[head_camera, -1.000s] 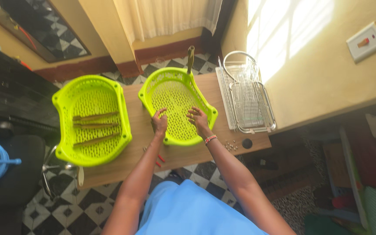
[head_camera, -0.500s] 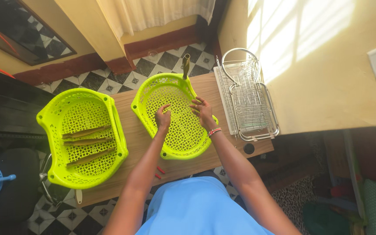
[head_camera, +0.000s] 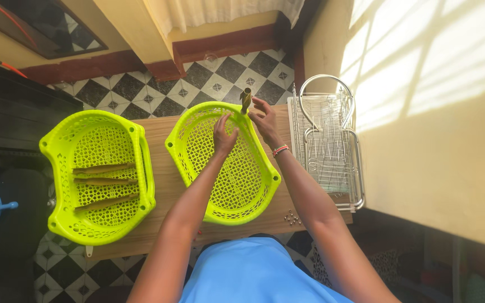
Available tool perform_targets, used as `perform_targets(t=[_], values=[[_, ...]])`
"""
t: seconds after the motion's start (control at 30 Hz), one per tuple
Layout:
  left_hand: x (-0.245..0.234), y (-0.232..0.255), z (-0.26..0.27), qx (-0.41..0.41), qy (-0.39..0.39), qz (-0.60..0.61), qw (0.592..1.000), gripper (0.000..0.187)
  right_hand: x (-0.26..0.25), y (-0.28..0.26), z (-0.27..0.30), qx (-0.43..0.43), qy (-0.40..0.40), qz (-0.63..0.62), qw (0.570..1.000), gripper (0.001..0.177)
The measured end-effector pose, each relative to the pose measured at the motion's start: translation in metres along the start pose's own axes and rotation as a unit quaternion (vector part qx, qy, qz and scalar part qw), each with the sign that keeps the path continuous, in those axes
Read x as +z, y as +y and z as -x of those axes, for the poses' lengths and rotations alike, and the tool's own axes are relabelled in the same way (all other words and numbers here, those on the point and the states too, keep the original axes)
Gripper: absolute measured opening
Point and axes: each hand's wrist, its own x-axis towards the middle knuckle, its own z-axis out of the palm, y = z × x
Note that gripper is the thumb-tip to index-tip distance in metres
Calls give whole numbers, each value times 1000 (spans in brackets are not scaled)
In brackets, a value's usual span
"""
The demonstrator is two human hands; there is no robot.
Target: The person inserts metal rods into holes on green plastic baskets, then removes them and places the rods into another basket. The person also moves a three-tiered orange basket unit onto the table.
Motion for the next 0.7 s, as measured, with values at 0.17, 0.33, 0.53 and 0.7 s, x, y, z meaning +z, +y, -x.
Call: perform_targets(t=[0.17, 0.33, 0.53, 0.7], values=[[22, 13, -44, 40, -48, -148, 987, 95, 10, -4, -29, -89, -53, 97, 990, 45], [39, 6, -54, -31, -119, -267, 956, 117, 28, 21, -43, -43, -27, 37, 998, 27], [40, -8, -40, 38, -89, -247, 964, 112, 37, 70, -48, -5, -57, -10, 998, 22], [42, -7, -43, 50, -63, -265, 961, 106, 46, 105, -53, -44, -12, 85, 995, 28]])
